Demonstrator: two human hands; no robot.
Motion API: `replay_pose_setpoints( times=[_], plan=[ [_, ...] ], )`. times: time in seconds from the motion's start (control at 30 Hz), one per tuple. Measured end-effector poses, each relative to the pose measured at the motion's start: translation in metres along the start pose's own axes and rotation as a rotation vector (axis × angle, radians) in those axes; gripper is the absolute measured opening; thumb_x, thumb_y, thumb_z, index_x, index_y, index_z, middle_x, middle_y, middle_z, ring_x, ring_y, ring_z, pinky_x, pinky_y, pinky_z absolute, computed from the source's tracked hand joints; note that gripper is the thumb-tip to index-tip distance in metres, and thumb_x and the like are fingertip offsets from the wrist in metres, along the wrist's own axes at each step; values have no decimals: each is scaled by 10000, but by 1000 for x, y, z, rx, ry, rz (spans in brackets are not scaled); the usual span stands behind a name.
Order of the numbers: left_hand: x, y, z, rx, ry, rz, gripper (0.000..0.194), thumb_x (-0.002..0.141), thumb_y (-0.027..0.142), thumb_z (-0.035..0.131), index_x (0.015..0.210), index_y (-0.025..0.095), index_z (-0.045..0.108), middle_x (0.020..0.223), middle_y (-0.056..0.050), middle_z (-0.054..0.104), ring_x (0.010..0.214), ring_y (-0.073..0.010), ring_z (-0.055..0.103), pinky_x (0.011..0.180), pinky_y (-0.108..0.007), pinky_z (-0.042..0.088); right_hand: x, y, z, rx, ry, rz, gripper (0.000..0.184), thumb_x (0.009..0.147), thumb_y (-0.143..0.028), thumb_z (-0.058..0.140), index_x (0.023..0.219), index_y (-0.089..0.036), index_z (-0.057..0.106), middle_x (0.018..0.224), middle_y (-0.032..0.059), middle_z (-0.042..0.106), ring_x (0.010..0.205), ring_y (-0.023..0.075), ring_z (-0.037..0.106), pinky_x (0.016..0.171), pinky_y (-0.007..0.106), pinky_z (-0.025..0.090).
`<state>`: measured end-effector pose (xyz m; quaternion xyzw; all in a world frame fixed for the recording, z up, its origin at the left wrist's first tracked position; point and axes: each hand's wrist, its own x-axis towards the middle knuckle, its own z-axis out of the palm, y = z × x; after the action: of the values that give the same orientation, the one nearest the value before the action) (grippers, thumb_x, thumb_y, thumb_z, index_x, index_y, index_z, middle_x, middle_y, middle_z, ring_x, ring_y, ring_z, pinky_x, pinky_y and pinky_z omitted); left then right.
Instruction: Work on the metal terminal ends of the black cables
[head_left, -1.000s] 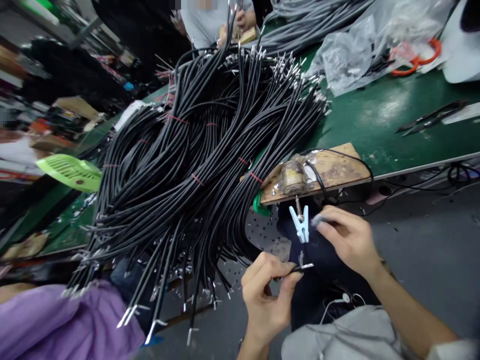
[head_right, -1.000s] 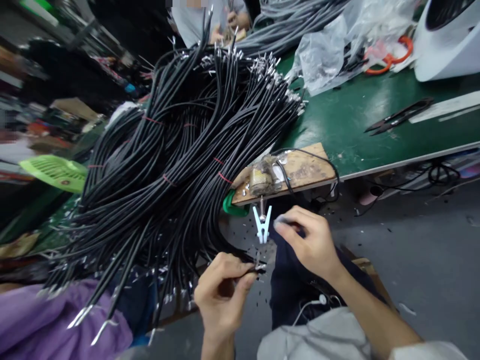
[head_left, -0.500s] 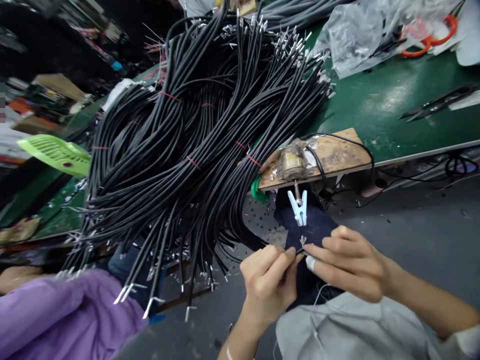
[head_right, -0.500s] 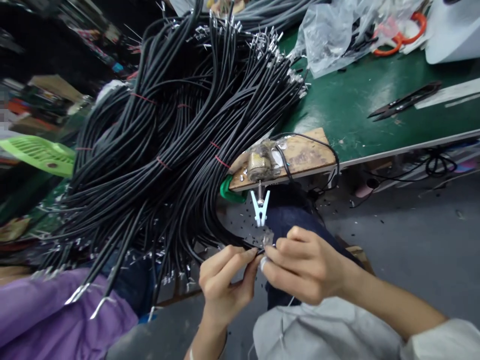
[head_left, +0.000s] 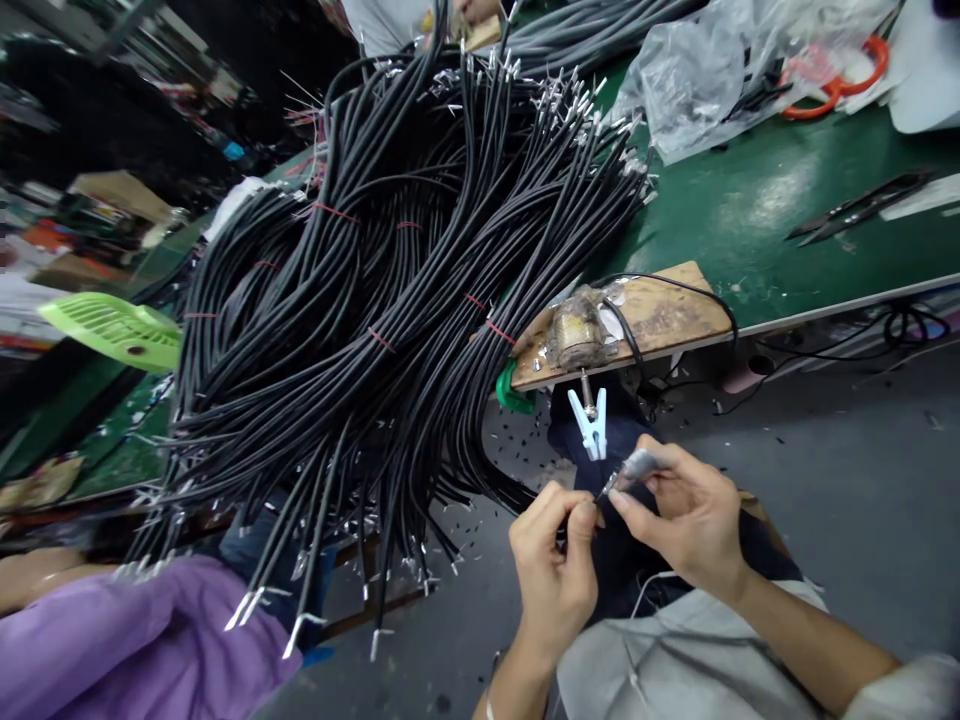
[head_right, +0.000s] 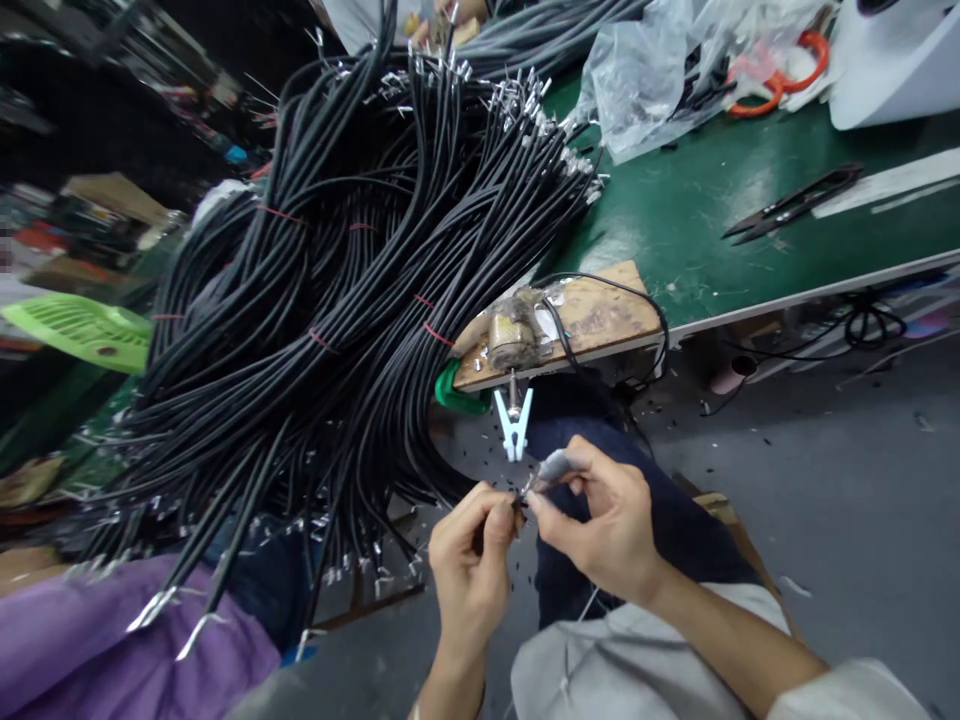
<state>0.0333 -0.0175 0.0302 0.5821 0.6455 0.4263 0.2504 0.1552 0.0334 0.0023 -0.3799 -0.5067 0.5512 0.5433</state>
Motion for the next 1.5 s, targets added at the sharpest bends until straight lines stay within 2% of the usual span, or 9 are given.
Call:
replay_pose_setpoints(
  times=[0.17, 0.3, 0.4, 0.47, 0.57, 0.7, 0.87, 1.13, 1.5],
  plan=[
    [3, -2, 1, -23, 5, -40, 329, 931, 239, 479, 616, 160, 533, 555, 24, 470, 513, -100, 451, 507, -225, 313, 5, 11, -7, 117, -85, 195, 114, 829, -245, 624, 928, -189, 619, 793, 29, 598, 675, 138, 546, 609, 258, 466],
    [5, -1, -2, -3, -4, -40, 337, 926, 266, 490, 610, 159, 532, 547, 23, 455, 501, -101, 436, 490, -226, 303, 6, 6, -7, -96, -237, -72, 100, 860, -250, 606, 859, -165, 660, 783, 60, 620, 713, 168, 532, 695, 319, 451],
    [12, -2, -11, 25, -129, -22, 402, 955, 273, 434, 573, 160, 490, 528, 19, 446, 488, -96, 425, 489, -233, 290, 5, 5, -6, -136, -287, -179, 229, 875, -246, 599, 667, -165, 648, 628, 39, 580, 639, 156, 489, 660, 317, 417],
    [19, -6, -19, -32, -265, 82, 429, 968, 315, 408, 580, 160, 507, 515, 10, 466, 473, -95, 429, 491, -239, 294, 2, 7, -4, 91, -404, -39, 320, 881, -363, 593, 635, -164, 642, 590, 33, 566, 592, 143, 494, 581, 286, 411],
    [28, -14, -25, -185, -325, 240, 379, 934, 392, 479, 648, 165, 583, 536, -9, 532, 488, -113, 465, 498, -246, 335, -1, 15, 2, 566, -514, 374, 458, 807, -571, 601, 610, -157, 613, 512, 4, 541, 427, 101, 468, 404, 223, 364],
    [32, -21, -22, -164, -252, 273, 191, 864, 282, 605, 708, 171, 608, 600, -14, 573, 553, -130, 505, 536, -251, 377, 12, 21, 0, 633, -498, 645, 434, 693, -497, 722, 496, -141, 571, 404, -30, 505, 293, 55, 348, 291, 191, 261],
    [28, -19, -16, -48, -162, 271, 90, 812, 132, 626, 731, 167, 603, 627, 1, 560, 573, -117, 506, 529, -234, 356, 50, 18, -7, 423, -358, 497, 359, 663, -377, 784, 484, -129, 595, 393, -41, 498, 356, 47, 374, 358, 178, 259],
    [30, -17, -12, -111, 72, 308, 72, 806, 139, 622, 750, 183, 608, 613, 4, 566, 576, -129, 506, 539, -240, 396, 73, 17, 19, 770, -356, 466, 428, 735, -544, 706, 791, -119, 705, 681, 57, 656, 629, 129, 563, 559, 230, 443],
    [36, -10, -5, -164, -19, 148, 160, 834, 187, 612, 681, 162, 572, 610, 9, 501, 563, -110, 470, 503, -221, 339, 67, 39, 10, 902, -388, 645, 448, 817, -558, 612, 856, -118, 685, 709, 54, 645, 596, 116, 534, 539, 226, 388]
  ],
)
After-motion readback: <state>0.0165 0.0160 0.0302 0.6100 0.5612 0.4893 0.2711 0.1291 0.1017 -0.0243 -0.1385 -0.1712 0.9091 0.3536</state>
